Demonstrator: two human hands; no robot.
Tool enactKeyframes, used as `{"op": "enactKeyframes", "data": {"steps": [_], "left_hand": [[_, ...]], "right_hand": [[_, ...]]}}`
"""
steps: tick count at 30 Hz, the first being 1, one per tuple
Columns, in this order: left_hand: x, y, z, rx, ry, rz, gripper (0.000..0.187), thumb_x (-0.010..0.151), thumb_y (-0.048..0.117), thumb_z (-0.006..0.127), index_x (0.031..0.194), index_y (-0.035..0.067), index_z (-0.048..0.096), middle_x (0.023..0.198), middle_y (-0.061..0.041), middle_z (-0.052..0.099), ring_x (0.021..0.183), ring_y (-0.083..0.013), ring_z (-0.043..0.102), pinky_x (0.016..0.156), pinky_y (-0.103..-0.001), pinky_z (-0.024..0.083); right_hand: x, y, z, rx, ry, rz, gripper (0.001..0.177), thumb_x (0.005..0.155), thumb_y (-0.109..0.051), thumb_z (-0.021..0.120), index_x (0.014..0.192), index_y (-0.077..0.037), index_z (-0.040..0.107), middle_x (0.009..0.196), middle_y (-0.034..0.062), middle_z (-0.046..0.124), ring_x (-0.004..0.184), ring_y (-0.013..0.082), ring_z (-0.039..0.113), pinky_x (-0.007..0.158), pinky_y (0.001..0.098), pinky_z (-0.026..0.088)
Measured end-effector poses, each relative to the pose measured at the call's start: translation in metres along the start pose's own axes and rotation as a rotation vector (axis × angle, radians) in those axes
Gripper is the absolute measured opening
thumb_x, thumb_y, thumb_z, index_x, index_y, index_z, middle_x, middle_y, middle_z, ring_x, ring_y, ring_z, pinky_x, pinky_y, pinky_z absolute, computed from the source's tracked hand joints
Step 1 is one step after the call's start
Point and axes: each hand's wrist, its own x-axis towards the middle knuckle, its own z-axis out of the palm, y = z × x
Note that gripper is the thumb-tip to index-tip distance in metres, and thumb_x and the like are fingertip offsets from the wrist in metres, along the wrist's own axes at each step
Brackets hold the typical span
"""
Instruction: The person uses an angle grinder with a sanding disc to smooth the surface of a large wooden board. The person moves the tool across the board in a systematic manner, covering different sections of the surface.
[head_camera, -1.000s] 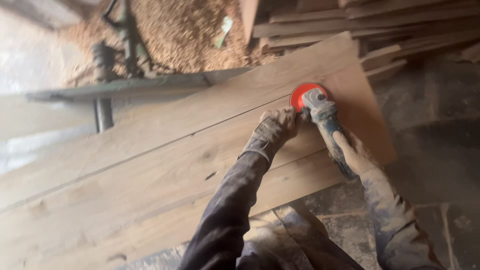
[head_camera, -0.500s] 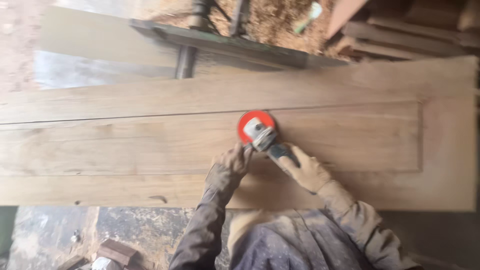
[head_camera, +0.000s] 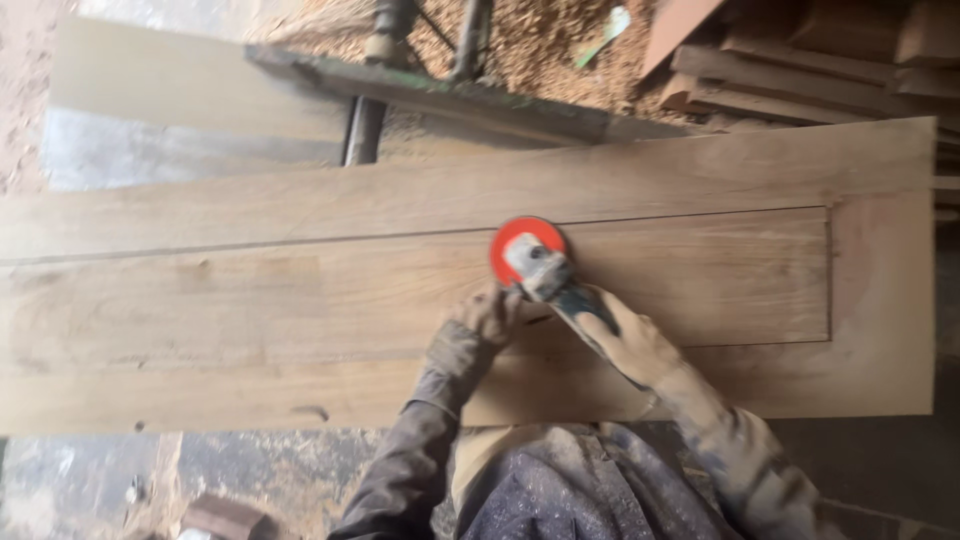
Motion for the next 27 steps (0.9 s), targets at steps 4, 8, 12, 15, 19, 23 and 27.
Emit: {"op": "enactKeyframes", "data": {"steps": [4, 8, 12, 15, 19, 23, 27], "left_hand": [[0.049, 0.049, 0.036, -0.25, -0.35, -0.111, 0.035, 0.103, 0.046, 0.056, 0.102, 0.011, 0.059, 0.074, -0.016, 0.071, 0.064, -0.0374, 0.07, 0.058, -0.051, 0.055], [0.077, 0.09, 0.057, -0.227, -0.304, -0.003, 0.037, 0.102, 0.047, 0.055, 0.1, 0.01, 0.059, 0.068, -0.016, 0.071, 0.059, -0.0367, 0.07, 0.053, -0.051, 0.055], [0.092, 0.121, 0.073, -0.199, -0.229, 0.076, 0.037, 0.102, 0.046, 0.055, 0.099, 0.01, 0.06, 0.064, -0.016, 0.069, 0.055, -0.0352, 0.069, 0.05, -0.05, 0.053], [0.104, 0.14, 0.086, -0.206, -0.178, 0.129, 0.037, 0.103, 0.046, 0.054, 0.097, 0.01, 0.06, 0.062, -0.016, 0.067, 0.055, -0.0338, 0.068, 0.051, -0.049, 0.053], [0.122, 0.161, 0.103, -0.224, -0.204, 0.197, 0.038, 0.106, 0.044, 0.052, 0.096, 0.008, 0.06, 0.062, -0.015, 0.066, 0.054, -0.0325, 0.068, 0.05, -0.047, 0.053], [0.142, 0.185, 0.119, -0.293, -0.228, 0.228, 0.039, 0.103, 0.044, 0.052, 0.089, 0.009, 0.06, 0.061, -0.013, 0.066, 0.054, -0.0308, 0.069, 0.049, -0.046, 0.052], [0.153, 0.216, 0.142, -0.292, -0.118, 0.313, 0.04, 0.104, 0.044, 0.054, 0.087, 0.008, 0.06, 0.06, -0.012, 0.065, 0.053, -0.03, 0.067, 0.048, -0.046, 0.05]], "right_hand": [[-0.015, 0.056, -0.044, 0.041, 0.132, 0.025, 0.072, 0.092, -0.058, 0.052, 0.152, -0.017, 0.047, 0.128, 0.0192, 0.07, 0.12, 0.0326, 0.068, 0.101, 0.0438, 0.05], [-0.022, 0.096, -0.075, 0.1, 0.2, 0.025, 0.071, 0.094, -0.058, 0.051, 0.151, -0.015, 0.048, 0.134, 0.0169, 0.067, 0.124, 0.0308, 0.065, 0.103, 0.0424, 0.049], [-0.031, 0.117, -0.1, 0.125, 0.221, 0.094, 0.071, 0.093, -0.057, 0.051, 0.152, -0.017, 0.048, 0.134, 0.0151, 0.068, 0.124, 0.0289, 0.065, 0.104, 0.0421, 0.048], [-0.037, 0.128, -0.115, 0.168, 0.231, 0.139, 0.073, 0.093, -0.057, 0.051, 0.153, -0.017, 0.046, 0.134, 0.015, 0.068, 0.121, 0.0294, 0.066, 0.103, 0.0424, 0.049], [-0.041, 0.147, -0.13, 0.252, 0.255, 0.188, 0.076, 0.092, -0.06, 0.05, 0.155, -0.018, 0.046, 0.133, 0.0139, 0.068, 0.113, 0.0281, 0.07, 0.1, 0.0426, 0.052], [-0.045, 0.166, -0.149, 0.184, 0.323, 0.183, 0.075, 0.093, -0.061, 0.05, 0.155, -0.018, 0.045, 0.143, 0.0114, 0.059, 0.125, 0.0256, 0.058, 0.104, 0.0449, 0.044], [-0.056, 0.191, -0.164, 0.243, 0.355, 0.269, 0.073, 0.093, -0.058, 0.048, 0.155, -0.019, 0.047, 0.137, 0.0116, 0.065, 0.121, 0.0296, 0.065, 0.104, 0.0444, 0.048]]}}
